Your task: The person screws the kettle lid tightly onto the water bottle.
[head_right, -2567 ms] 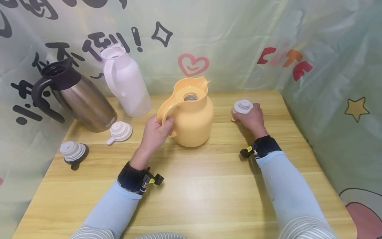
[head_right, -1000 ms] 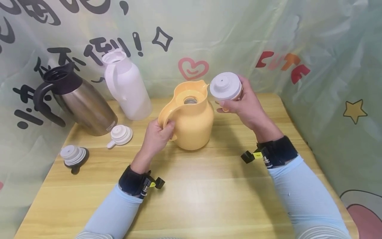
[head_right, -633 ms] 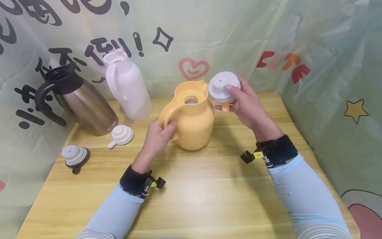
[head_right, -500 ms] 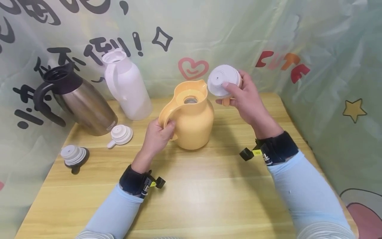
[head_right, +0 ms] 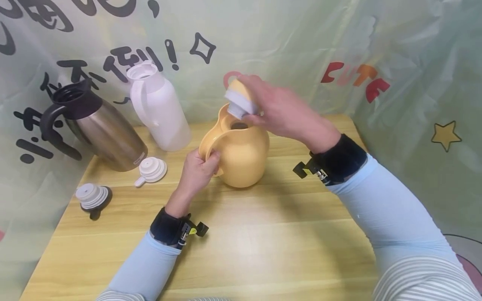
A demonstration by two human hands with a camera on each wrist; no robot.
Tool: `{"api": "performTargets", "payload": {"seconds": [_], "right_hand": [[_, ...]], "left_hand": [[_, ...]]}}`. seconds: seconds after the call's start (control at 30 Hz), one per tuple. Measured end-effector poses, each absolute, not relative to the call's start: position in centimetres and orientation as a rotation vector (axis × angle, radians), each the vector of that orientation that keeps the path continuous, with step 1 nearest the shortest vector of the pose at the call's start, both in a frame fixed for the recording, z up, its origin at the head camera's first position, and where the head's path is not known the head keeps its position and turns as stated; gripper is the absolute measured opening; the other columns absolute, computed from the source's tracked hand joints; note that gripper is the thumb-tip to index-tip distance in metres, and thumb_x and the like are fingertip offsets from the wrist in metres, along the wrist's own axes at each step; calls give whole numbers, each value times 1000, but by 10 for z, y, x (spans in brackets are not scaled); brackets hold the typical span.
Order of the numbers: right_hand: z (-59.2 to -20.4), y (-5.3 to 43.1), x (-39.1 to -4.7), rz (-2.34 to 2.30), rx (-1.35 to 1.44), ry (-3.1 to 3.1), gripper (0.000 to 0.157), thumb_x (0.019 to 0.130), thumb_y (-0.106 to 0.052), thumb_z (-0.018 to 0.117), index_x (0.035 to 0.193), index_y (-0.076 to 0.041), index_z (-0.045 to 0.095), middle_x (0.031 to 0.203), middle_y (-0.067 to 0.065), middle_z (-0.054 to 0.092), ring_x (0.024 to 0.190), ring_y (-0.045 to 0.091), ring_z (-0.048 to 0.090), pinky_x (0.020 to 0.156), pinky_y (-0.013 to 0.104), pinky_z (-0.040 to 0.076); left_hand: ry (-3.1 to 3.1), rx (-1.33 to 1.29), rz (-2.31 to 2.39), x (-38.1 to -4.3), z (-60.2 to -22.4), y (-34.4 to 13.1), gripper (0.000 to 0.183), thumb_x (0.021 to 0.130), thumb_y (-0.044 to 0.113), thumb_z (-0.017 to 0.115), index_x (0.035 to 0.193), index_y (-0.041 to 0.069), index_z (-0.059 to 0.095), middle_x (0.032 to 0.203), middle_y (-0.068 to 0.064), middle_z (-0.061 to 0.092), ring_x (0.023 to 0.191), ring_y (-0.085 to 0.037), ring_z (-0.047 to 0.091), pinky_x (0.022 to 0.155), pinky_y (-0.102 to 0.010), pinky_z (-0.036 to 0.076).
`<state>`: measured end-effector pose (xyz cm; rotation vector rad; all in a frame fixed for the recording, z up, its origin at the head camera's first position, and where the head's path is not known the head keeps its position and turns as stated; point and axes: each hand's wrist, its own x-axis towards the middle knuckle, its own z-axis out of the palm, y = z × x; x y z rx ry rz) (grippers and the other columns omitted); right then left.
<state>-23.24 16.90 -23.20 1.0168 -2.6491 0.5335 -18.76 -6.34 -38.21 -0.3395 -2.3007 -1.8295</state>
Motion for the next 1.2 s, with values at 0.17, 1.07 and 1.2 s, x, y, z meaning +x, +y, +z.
{"api": "performTargets", "payload": {"seconds": [0.17,1.07,1.2], "right_hand": [[-231,161,-233,355,1166,-2634,73,87,-28,73,145,-18,31,118,11,56,87,28,58,75,49,51],[-218,156,-234,469,1018,-2997,71,94,-66,40,148,-21,35,138,8,52,124,26,49,102,50,39],[-210,150,-241,420,880,-3113,90,81,-79,47,146,-18,36,124,10,59,110,26,55,93,48,44]], "left_hand": [[-2296,-345,-1838,-187,-382,-64,24,88,26,63,72,8,60,59,-6,56,51,-20,53,44,-31,43],[-2311,-327,-1860,-187,-381,-61,25,88,24,63,70,8,59,57,-6,54,50,-20,51,43,-30,41],[-2325,-289,-1861,-184,-377,-61,24,89,20,63,71,6,58,58,-5,53,50,-19,50,44,-28,40]]}}
